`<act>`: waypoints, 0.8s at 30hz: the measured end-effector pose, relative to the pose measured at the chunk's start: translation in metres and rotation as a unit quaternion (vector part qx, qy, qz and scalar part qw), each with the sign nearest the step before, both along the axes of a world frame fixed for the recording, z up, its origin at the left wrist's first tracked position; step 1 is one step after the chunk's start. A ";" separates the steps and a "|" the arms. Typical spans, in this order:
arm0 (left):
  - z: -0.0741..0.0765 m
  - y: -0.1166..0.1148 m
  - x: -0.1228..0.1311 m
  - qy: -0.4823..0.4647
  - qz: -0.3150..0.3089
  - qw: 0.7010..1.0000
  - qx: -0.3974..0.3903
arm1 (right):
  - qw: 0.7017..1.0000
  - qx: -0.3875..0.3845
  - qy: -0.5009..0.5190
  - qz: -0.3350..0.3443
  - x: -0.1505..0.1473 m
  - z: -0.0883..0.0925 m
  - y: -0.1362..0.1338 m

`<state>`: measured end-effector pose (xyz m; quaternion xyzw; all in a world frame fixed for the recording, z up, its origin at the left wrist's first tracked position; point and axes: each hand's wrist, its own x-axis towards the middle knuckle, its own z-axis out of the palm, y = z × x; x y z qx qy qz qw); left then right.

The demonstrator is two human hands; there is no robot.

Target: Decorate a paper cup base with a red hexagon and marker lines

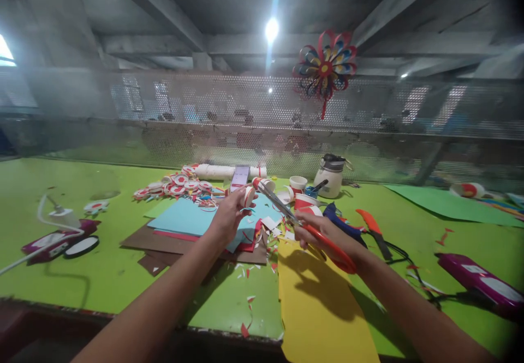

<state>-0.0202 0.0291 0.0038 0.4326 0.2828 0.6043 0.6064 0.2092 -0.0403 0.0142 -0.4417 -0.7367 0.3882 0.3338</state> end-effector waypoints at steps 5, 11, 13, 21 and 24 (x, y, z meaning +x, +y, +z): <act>0.022 0.001 -0.012 -0.004 -0.033 0.999 -0.023 | 0.997 0.038 -0.040 0.044 -0.005 0.008 -0.013; 0.013 0.010 -0.018 -0.049 -0.099 0.990 -0.092 | 0.992 0.056 -0.086 0.069 -0.012 0.009 -0.024; 0.008 0.013 -0.018 -0.060 -0.101 0.988 -0.103 | 0.992 0.055 -0.093 0.071 -0.014 0.011 -0.027; -0.004 0.014 -0.020 -0.042 -0.097 0.991 -0.081 | 0.995 -0.005 -0.032 0.089 -0.031 0.014 -0.022; -0.008 0.012 -0.023 -0.029 -0.083 0.995 -0.056 | 0.994 -0.028 -0.027 0.101 -0.037 0.010 -0.019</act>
